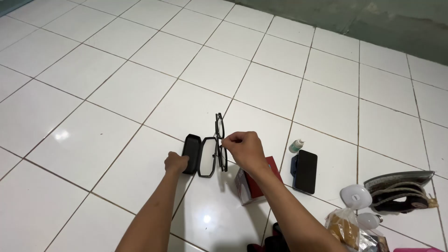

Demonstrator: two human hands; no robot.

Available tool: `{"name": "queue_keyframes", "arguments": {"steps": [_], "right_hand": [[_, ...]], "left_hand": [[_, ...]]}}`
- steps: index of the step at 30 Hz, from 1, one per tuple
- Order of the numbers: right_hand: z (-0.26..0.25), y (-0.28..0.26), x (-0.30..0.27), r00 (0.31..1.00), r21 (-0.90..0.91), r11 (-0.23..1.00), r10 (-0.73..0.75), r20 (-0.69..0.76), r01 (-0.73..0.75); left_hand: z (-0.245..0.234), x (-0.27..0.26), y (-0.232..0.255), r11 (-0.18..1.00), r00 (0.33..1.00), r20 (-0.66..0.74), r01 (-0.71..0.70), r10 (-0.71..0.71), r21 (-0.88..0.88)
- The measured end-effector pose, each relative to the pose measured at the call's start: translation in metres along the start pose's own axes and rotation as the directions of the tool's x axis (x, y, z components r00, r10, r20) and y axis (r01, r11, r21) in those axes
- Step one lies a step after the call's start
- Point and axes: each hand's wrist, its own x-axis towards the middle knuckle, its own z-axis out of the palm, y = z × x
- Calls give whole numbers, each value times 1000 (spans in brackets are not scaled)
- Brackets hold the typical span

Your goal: Organizing various household items and wiping a glass table with a cloth.

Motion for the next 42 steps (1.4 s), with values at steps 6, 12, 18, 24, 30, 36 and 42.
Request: {"name": "queue_keyframes", "arguments": {"steps": [6, 12, 18, 24, 30, 36, 42], "right_hand": [[10, 2, 3, 1000, 1, 1000, 1, -10, -1], [14, -4, 3, 999, -22, 999, 32, 16, -32], [0, -2, 15, 998, 45, 999, 14, -55, -11], [-24, -4, 18, 995, 130, 991, 43, -93, -31], [-51, -7, 22, 993, 265, 964, 23, -114, 8], [-66, -7, 26, 990, 368, 923, -64, -129, 108], [-83, -24, 17, 988, 334, 932, -107, -115, 140]], "left_hand": [[27, 22, -22, 997, 999, 39, 32, -35, 69], [-24, -39, 26, 992, 996, 92, -7, 18, -122], [-66, -77, 62, 711, 970, 182, 16, 158, -703], [-100, -140, 100, 469, 900, 292, 115, 325, -876], [-94, -176, 126, 338, 855, 301, 159, 423, -927], [-86, -182, 143, 73, 709, 220, 232, 670, -970], [-112, -226, 169, 124, 761, 203, 160, 616, -979]]}}
